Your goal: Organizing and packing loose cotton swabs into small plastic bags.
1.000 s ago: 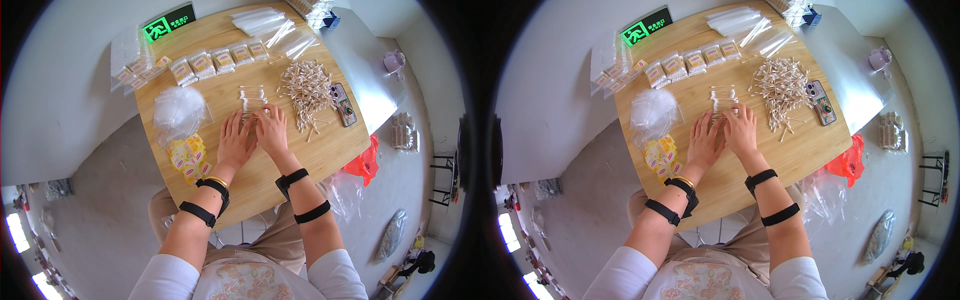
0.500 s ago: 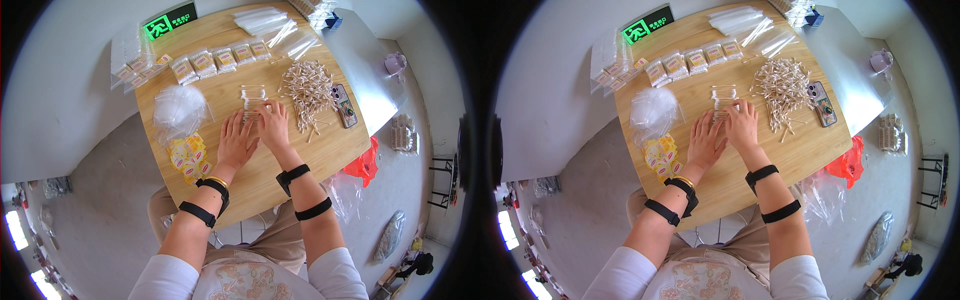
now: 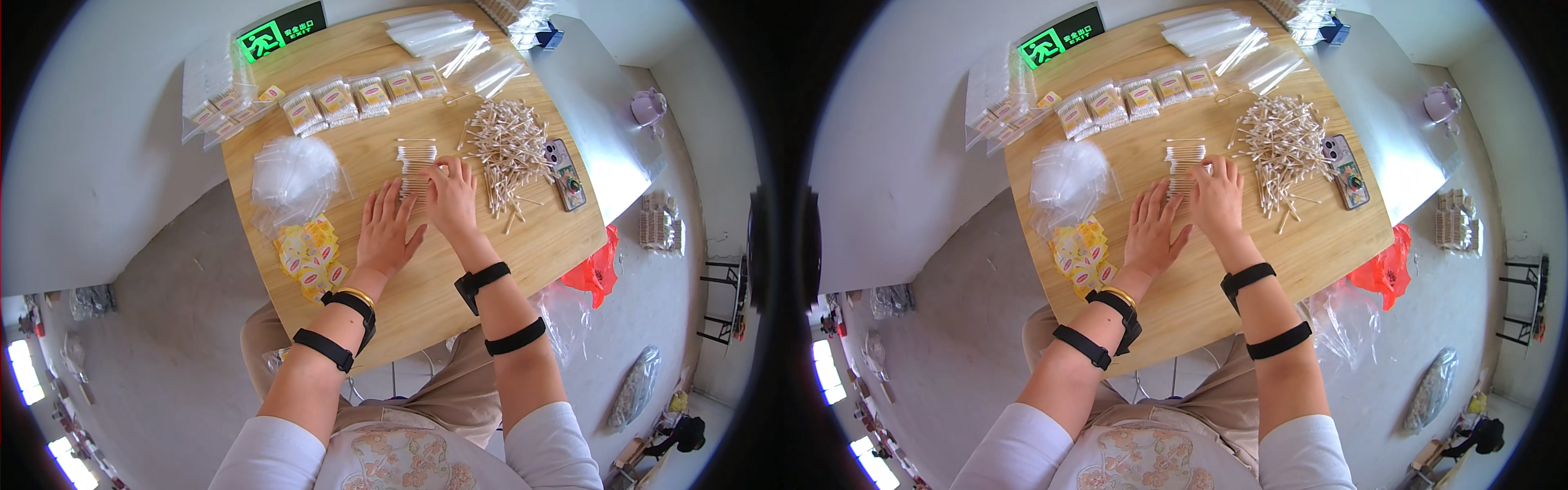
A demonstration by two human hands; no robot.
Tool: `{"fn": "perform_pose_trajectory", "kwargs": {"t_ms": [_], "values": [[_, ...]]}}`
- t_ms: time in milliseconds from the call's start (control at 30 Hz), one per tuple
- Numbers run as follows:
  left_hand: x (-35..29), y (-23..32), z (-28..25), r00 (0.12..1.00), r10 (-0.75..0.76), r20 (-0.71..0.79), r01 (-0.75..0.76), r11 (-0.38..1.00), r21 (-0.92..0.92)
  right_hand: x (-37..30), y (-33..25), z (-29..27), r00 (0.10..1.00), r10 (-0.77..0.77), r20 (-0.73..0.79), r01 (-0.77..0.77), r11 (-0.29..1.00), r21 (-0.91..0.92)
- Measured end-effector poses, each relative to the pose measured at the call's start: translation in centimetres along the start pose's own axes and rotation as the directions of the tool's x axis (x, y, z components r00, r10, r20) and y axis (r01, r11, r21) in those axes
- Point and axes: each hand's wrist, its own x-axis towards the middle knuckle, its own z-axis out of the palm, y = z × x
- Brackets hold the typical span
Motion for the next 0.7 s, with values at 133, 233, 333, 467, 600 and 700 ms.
{"fn": "perform_pose_trajectory", "kwargs": {"t_ms": [133,233,333,467,600,700], "values": [[0.1,0.1,0.0,1.000,0.002,-0.002,-0.002,1.000,-0.021,0.4,0.5,0.2,0.999,-0.019,-0.032,0.018,1.000,-0.009],[0.1,0.1,0.1,1.000,0.004,-0.002,-0.004,1.000,-0.021,0.5,0.4,0.3,0.999,-0.024,-0.024,0.024,0.999,-0.022],[0.0,-0.1,0.0,1.000,0.000,0.004,0.000,1.000,-0.012,0.6,0.2,0.2,0.999,-0.018,0.027,0.019,1.000,-0.023],[0.1,0.1,0.0,1.000,0.001,0.006,-0.001,1.000,-0.007,1.0,0.4,0.2,0.999,-0.029,-0.030,0.028,0.999,-0.033],[0.1,0.2,0.0,1.000,-0.004,0.018,0.004,1.000,-0.009,1.2,0.6,0.3,1.000,-0.022,-0.010,0.021,0.999,-0.037],[0.0,0.0,0.0,1.000,-0.007,0.019,0.006,1.000,0.007,0.8,0.2,0.2,0.999,-0.006,0.037,0.008,0.999,-0.037]]}}
